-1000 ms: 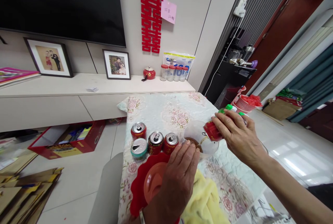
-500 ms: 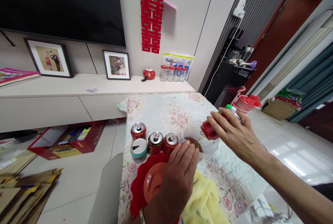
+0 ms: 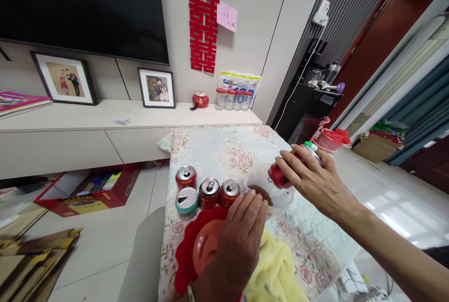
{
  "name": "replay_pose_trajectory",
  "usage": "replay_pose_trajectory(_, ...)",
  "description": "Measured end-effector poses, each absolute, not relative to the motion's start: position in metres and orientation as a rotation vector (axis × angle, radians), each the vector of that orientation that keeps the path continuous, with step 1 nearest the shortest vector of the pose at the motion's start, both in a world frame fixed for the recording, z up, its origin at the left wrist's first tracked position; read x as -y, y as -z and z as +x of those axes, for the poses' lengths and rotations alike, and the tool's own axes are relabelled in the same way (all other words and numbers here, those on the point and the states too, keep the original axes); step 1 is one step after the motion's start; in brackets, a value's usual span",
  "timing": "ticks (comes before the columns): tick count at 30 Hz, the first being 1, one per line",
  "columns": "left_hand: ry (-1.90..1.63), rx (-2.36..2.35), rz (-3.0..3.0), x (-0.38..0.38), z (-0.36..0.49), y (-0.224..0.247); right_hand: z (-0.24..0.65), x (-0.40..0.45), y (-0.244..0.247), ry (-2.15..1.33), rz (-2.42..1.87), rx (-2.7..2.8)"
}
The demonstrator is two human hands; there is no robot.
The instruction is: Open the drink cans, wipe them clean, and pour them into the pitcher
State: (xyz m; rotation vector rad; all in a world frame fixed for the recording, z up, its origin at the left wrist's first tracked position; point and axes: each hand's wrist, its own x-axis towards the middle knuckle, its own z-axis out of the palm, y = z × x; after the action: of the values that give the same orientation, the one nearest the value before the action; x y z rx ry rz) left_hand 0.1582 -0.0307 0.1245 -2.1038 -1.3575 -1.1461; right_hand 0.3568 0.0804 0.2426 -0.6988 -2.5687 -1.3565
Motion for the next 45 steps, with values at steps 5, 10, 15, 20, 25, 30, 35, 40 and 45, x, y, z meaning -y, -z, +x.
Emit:
replay_pose_trajectory(5,1.154,1.345,-2.098,0.030,0.158,-0.123,0.355,-0.079,-0.245,1.394,-0.706,2.576)
replay_pose_trajectory(10,1.162,1.350,-2.095,0.029,0.159,-0.121,0.353,-0.078,-0.246,1.410,-0.657,2.545)
replay_pose_trajectory(15,1.174,1.345,-2.099,0.029,0.159,-0.123,0.353,-0.077,-0.246,1.390,-0.667,2.548)
replay_pose_trajectory(20,1.178,1.344,-2.086,0.029,0.159,-0.123,0.352,-0.078,-0.244,1.385,-0.676,2.541)
replay_pose_trajectory(25,1.189,1.336,-2.079,0.028,0.159,-0.122,0.351,-0.079,-0.239,1.332,-0.608,2.545)
replay_pose_trajectory(30,1.157,1.345,-2.100,0.029,0.159,-0.122,0.352,-0.078,-0.238,1.350,-0.589,2.549)
replay_pose_trajectory(35,1.159,1.359,-2.112,0.029,0.158,-0.121,0.353,-0.077,-0.238,1.307,-0.554,2.573)
replay_pose_trajectory(40,1.165,1.350,-2.097,0.029,0.158,-0.122,0.358,-0.077,-0.237,1.294,-0.533,2.620)
replay_pose_trajectory(45,1.179,1.343,-2.094,0.028,0.158,-0.122,0.365,-0.079,-0.230,1.120,-0.640,2.661)
